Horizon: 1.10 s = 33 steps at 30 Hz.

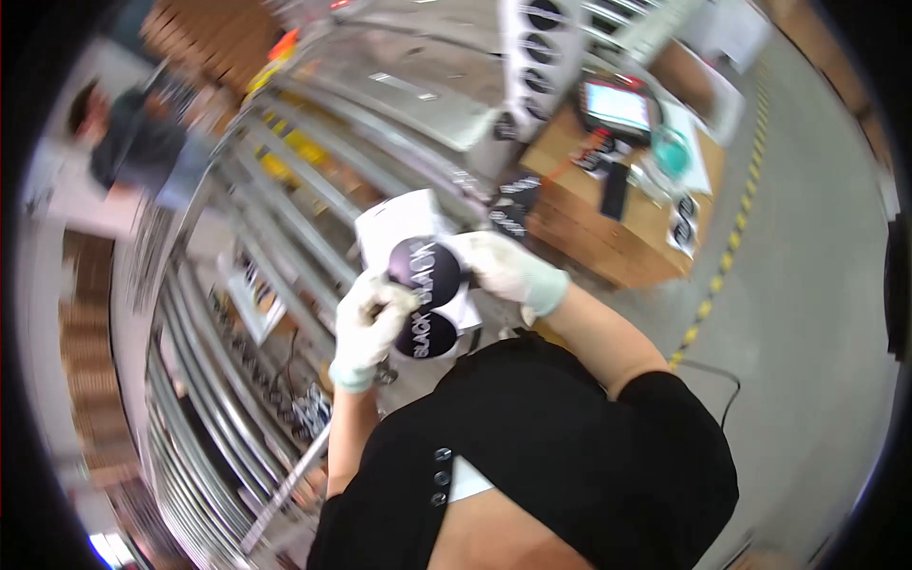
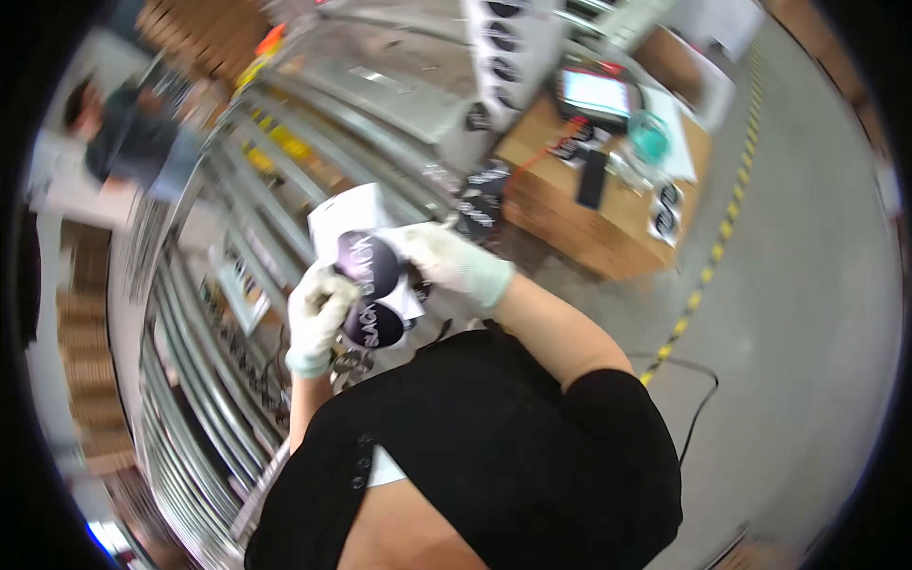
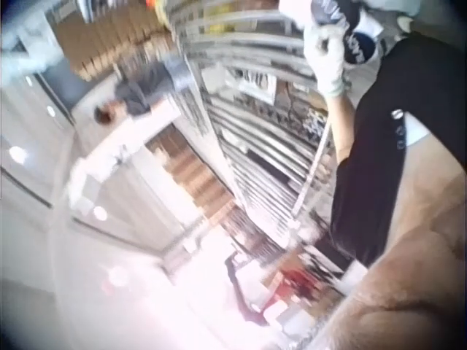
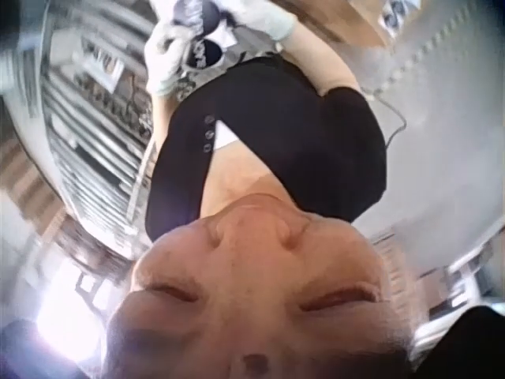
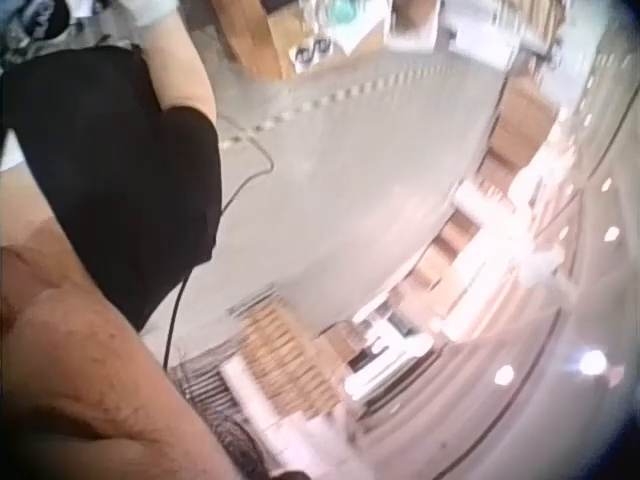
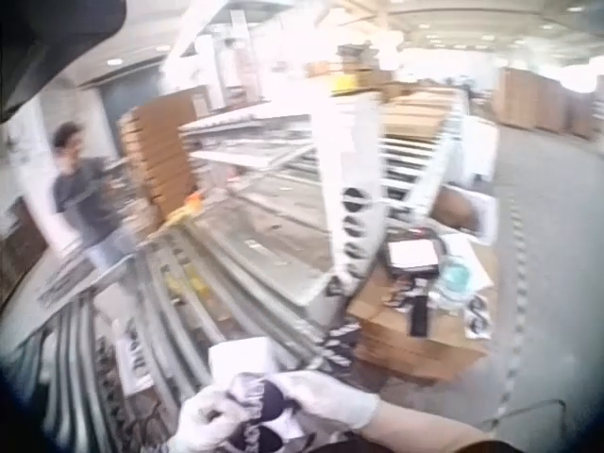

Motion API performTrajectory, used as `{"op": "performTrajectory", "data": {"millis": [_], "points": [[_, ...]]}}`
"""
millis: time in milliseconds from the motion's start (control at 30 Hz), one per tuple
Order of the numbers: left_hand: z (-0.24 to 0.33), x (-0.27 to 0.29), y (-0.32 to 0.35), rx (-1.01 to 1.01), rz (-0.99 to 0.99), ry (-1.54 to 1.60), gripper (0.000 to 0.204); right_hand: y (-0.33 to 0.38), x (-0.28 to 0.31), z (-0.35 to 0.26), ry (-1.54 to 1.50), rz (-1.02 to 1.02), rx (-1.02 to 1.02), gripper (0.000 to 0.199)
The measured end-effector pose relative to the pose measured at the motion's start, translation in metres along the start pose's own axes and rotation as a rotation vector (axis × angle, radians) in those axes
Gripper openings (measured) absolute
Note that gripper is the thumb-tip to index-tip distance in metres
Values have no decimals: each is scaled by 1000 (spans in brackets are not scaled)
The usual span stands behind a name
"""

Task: Picking up and organizing round black labels from a roller conveyor on a warehouse floor.

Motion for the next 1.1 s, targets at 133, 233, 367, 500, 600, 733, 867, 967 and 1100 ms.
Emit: {"op": "performTrajectory", "data": {"millis": [133, 233, 367, 500, 600, 733, 867, 967, 1100], "points": [[-3, -17, -5, 114, -42, 152, 14, -10, 8, 48, -32, 35, -74, 24], [-8, -38, -29, 114, -262, 38, 15, 11, 35, 55, 261, -29, 22, 20], [-31, -68, -53, 215, -236, 317, 15, 44, 66, 70, 3, 252, -142, 23], [-49, -93, -78, 395, -128, 572, 9, 108, 140, 62, -117, 767, -268, 26], [-51, -108, -93, 521, -67, 591, 6, 187, 217, 99, -243, 1065, -230, 32], [-57, -143, -118, 613, -90, 636, 3, 291, 310, 131, 26, 1387, -365, 35], [-75, -164, -126, 717, -62, 518, 6, 331, 407, 113, 350, 1523, -588, 37], [-76, -186, -137, 799, -44, 447, 4, 322, 453, 65, 736, 1527, -661, 34], [-70, -210, -148, 822, -19, 594, 5, 324, 504, 71, 556, 1586, -654, 36]]}}
Point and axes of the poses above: each hand's wrist, its own y-axis away from the middle knuckle, its own x-axis out of the back of the hand, z = x × y, the point moved 1 cm from there along -y, towards the middle knuckle, and after that the axes turned 8 degrees about y, right-handed, at the moved point
